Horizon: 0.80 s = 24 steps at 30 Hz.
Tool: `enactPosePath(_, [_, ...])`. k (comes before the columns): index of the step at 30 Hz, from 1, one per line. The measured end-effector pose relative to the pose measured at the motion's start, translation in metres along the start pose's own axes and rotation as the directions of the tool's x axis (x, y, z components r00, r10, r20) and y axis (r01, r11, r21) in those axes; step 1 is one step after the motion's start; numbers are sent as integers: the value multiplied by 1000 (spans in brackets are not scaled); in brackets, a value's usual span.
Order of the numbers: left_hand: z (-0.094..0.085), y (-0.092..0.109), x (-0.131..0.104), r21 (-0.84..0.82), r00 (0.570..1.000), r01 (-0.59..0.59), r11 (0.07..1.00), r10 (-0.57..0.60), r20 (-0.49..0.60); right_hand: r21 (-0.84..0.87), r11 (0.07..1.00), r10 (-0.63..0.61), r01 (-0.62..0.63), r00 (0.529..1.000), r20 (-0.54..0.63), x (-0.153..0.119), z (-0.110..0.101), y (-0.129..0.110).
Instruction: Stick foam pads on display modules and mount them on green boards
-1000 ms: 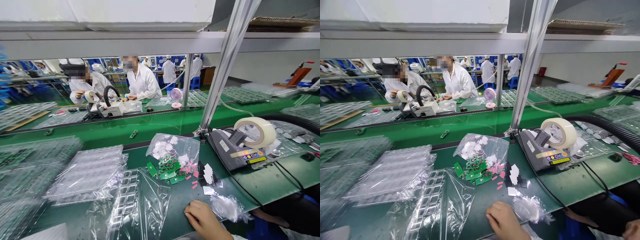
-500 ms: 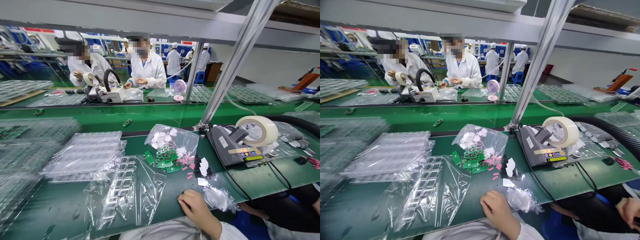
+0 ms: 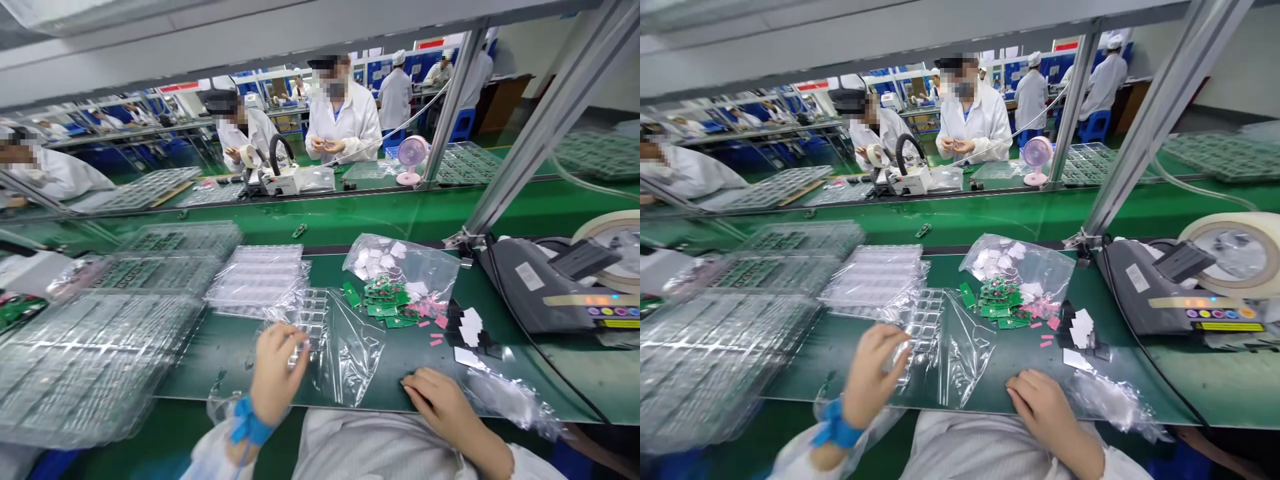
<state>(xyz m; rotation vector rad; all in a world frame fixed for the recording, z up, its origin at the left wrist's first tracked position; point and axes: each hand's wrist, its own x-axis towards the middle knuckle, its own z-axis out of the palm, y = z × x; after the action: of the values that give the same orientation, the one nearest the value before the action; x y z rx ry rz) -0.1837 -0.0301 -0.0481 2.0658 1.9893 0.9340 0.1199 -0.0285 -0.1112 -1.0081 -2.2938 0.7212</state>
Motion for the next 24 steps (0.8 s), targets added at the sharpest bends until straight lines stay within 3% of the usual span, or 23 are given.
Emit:
enactPosePath(5, [34,-1,-11,59,977,202,978,-205,57,102,993,-68,53,988,142,37,9,-33])
enactPosePath(8, [42,1,-9,-6,956,286,958,-285,71,147,988,-87,57,975,206,56,22,-42])
enactPosePath(12, [31,-10,2,-178,926,373,911,-353,135,172,985,-52,12,972,228,64,36,-39])
enactPosePath(17, [-5,-24,19,-339,873,488,804,-451,186,215,976,-23,-26,974,227,64,35,-35])
enactPosePath(20, [-23,-9,22,-355,859,510,784,-448,246,251,966,7,-54,982,187,64,21,-43])
enactPosePath(22, [-24,12,21,-345,840,508,789,-365,402,280,958,30,-67,990,135,63,7,-51])
enactPosePath(24, [-17,36,18,-371,769,513,774,-223,599,305,952,13,-35,997,73,61,-7,-58])
